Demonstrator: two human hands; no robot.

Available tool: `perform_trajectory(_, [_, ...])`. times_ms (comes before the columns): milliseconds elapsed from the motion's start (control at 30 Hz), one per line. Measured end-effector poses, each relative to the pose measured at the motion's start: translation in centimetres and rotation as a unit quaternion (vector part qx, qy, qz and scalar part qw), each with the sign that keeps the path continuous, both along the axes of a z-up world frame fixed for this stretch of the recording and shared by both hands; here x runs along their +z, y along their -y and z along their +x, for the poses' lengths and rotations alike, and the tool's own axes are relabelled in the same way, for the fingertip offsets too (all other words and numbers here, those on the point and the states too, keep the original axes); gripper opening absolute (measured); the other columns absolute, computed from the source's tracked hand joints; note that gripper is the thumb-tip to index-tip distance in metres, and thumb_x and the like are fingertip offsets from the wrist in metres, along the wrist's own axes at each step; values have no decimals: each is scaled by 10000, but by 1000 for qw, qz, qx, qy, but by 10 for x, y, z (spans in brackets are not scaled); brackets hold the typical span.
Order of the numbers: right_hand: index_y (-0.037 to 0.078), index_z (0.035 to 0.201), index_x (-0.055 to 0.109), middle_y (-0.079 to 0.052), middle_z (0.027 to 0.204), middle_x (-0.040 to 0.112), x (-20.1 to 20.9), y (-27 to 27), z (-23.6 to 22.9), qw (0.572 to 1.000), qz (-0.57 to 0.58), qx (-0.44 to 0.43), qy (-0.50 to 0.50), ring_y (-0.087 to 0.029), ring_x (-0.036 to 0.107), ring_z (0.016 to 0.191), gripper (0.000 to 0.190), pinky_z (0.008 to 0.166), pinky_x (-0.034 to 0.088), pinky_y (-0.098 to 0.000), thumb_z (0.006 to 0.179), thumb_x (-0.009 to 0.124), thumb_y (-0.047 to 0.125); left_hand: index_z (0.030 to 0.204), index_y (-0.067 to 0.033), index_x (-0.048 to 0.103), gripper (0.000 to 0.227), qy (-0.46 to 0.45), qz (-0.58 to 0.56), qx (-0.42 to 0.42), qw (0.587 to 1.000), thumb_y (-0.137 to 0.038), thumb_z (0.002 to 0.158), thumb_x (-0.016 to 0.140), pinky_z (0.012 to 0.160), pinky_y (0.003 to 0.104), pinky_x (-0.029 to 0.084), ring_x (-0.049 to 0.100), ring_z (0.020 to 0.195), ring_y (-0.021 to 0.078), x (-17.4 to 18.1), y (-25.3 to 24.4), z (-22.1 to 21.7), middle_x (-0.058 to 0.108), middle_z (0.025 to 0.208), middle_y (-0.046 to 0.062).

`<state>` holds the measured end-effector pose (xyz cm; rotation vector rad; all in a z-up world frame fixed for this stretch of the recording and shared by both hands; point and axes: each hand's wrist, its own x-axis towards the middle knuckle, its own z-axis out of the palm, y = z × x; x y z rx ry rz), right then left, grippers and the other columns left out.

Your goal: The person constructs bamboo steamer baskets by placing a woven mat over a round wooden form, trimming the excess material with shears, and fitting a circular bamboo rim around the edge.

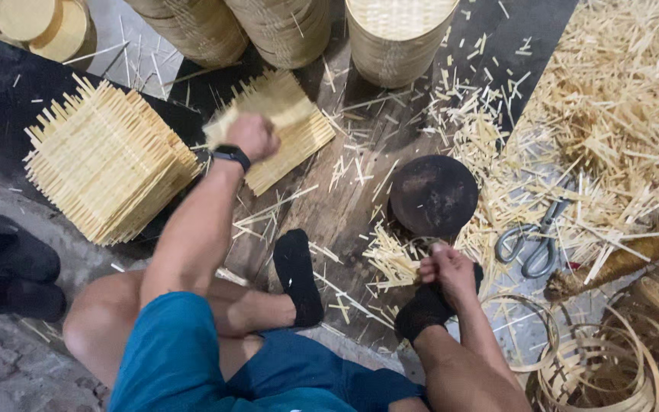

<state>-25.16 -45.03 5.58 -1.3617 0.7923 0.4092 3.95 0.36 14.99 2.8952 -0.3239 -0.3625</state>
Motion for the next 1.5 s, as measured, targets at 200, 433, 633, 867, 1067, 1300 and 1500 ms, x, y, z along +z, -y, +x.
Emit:
perform_trajectory(200, [-69, 1152, 725, -125, 985, 737, 16, 16, -6, 964, -217, -32, 150, -174, 654, 854, 372, 772, 540, -303, 1115, 611, 284, 700, -107, 710, 119, 67, -3, -126, 990, -179, 790, 677, 571, 510, 527, 653, 606, 369, 125, 101, -28, 660, 657, 175])
perform_trajectory(433, [15, 1150, 689, -63, 1042, 782, 79, 35, 52, 953, 194, -142, 184, -131, 755, 965, 585, 888, 605, -272, 963, 444, 512, 1150, -89, 629, 405, 301, -238, -365, 848, -139, 754, 566, 820, 463, 565, 699, 994, 290, 42, 236, -157, 735, 1108, 133])
perform_trajectory(633, [-18, 1163, 674, -59, 1014, 739, 32, 33, 68, 978, -75, -140, 135, -120, 676, 831, 279, 743, 557, -284, 901, 749, 46, 1144, -107, 702, 346, -56, -310, -149, 937, -183, 826, 814, 945, 370, 603, 709, 1079, 230, -30, 237, -146, 748, 1132, 81])
perform_trajectory(867, [-30, 1113, 687, -68, 1005, 755, 13, 44, 74, 976, -93, -137, 140, -112, 691, 825, 275, 751, 565, -267, 859, 781, 16, 1035, 23, 742, 382, -315, -440, 207, 815, -102, 708, 897, 763, 312, 602, 730, 826, 161, -120, 214, -69, 785, 987, 111])
perform_trajectory(1067, [-23, 1152, 671, -84, 1053, 756, -3, 42, 70, 972, -78, -156, 159, -106, 712, 875, 308, 786, 581, -255, 863, 765, 24, 1031, 14, 752, 364, -346, -492, 232, 765, -59, 702, 889, 731, 281, 612, 728, 785, 139, -126, 212, -76, 787, 952, 101])
perform_trajectory(1300, [32, 1190, 617, -95, 981, 676, -18, 65, 23, 933, -223, -224, 173, -180, 657, 876, 296, 800, 553, -320, 921, 740, 53, 1126, 7, 734, 514, -258, -388, 168, 869, -242, 726, 939, 779, 282, 565, 695, 849, 143, -124, 200, -72, 769, 1010, 78])
perform_trajectory(1500, [24, 1152, 656, -209, 1116, 645, 15, 154, -101, 792, -600, -105, 35, -397, 589, 1110, 337, 1001, 464, -479, 820, 712, 29, 1423, 6, 444, 825, -225, -464, 250, 820, -185, 760, 897, 773, 262, 561, 676, 905, 149, -93, 192, -78, 679, 1030, 69])
